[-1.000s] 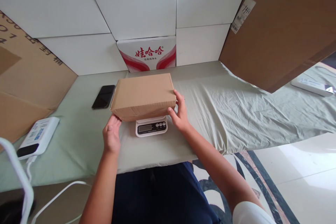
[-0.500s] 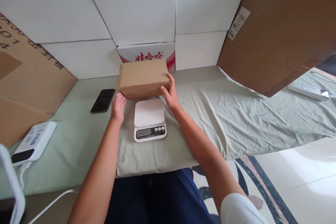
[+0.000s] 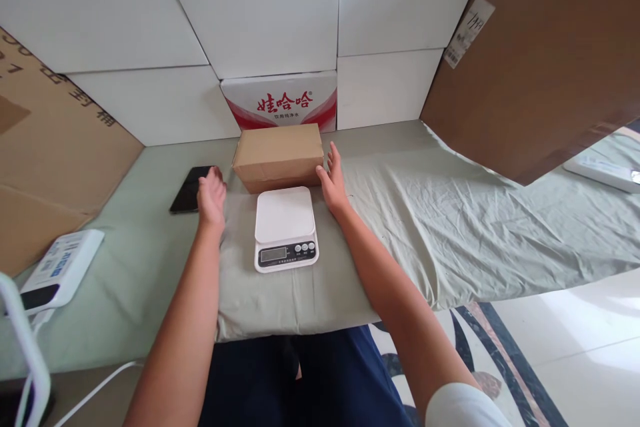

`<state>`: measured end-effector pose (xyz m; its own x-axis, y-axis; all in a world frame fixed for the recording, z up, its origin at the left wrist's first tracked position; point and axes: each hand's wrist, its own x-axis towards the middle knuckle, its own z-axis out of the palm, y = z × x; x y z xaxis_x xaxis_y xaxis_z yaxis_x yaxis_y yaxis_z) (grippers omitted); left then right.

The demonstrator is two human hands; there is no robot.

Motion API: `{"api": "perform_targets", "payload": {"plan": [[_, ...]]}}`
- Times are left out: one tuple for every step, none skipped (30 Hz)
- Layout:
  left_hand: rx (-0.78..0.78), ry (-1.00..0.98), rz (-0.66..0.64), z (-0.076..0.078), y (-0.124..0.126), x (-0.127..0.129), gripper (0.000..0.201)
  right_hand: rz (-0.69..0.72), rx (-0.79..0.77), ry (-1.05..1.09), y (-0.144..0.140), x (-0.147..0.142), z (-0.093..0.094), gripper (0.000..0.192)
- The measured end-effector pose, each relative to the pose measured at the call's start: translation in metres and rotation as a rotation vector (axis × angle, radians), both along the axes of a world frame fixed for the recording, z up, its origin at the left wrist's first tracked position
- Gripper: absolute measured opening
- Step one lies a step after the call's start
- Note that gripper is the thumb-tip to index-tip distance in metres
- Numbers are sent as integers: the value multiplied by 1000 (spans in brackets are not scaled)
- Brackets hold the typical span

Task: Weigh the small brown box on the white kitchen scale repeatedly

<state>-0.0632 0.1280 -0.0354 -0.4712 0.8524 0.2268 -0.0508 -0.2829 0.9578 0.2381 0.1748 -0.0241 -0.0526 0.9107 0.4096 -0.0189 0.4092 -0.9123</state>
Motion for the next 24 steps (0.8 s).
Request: {"api": "perform_targets", "payload": {"plan": [[-15,7,-20,0,-1,2,95,19,-7,7,-1,1,0,95],[-31,14,-50,0,-2,6,95,41,-14,12,-3,0,1,95],[-48,20,-82,-1,-3,11,95,66,-18,12,-5,0,2,95],[-64,22,-109,-2,-4,16,95,89,-21,9,-6,-1,3,95],[-77,24,-130,-2,-5,21,95,107,-22,5,-7,-3,4,95],[-86,27,-145,-2,-6,25,95,118,-20,-1,-8,-4,5,96],[-89,32,-151,-2,-6,28,95,123,-15,-9,-8,-5,6,96],[-83,41,-152,-1,-7,30,95,124,-6,-18,-8,-6,7,97],[-68,55,-152,1,-8,31,93,116,9,-25,-8,-7,9,98],[-42,74,-152,3,-9,32,91,102,31,-34,-7,-7,11,98],[-8,95,-152,6,-11,32,89,82,61,-47,-8,-8,14,99],[32,119,-151,10,-14,33,88,55,100,-61,-9,-7,17,98],[72,144,-145,14,-18,34,88,28,145,-78,-11,-7,20,97],[106,168,-135,18,-25,36,89,3,191,-95,-16,-5,23,95],[132,189,-118,21,-33,37,90,-16,232,-113,-22,-3,24,93],[153,204,-98,23,-44,39,92,-28,265,-128,-31,0,25,91],[168,212,-78,24,-56,41,93,-35,286,-139,-42,3,24,90],[176,213,-62,23,-70,43,92,-36,292,-153,-54,8,21,89],[183,207,-52,21,-86,45,91,-36,289,-162,-67,13,17,88],[177,202,-55,18,-101,46,89,-27,275,-177,-80,18,12,86],[164,198,-65,14,-116,47,87,-17,266,-192,-92,23,6,85],[147,194,-76,9,-129,48,85,-7,259,-201,-103,27,1,82],[128,187,-83,4,-141,48,84,-1,249,-212,-111,31,-3,81],[111,180,-86,1,-150,49,83,1,246,-221,-117,33,-6,79]]}}
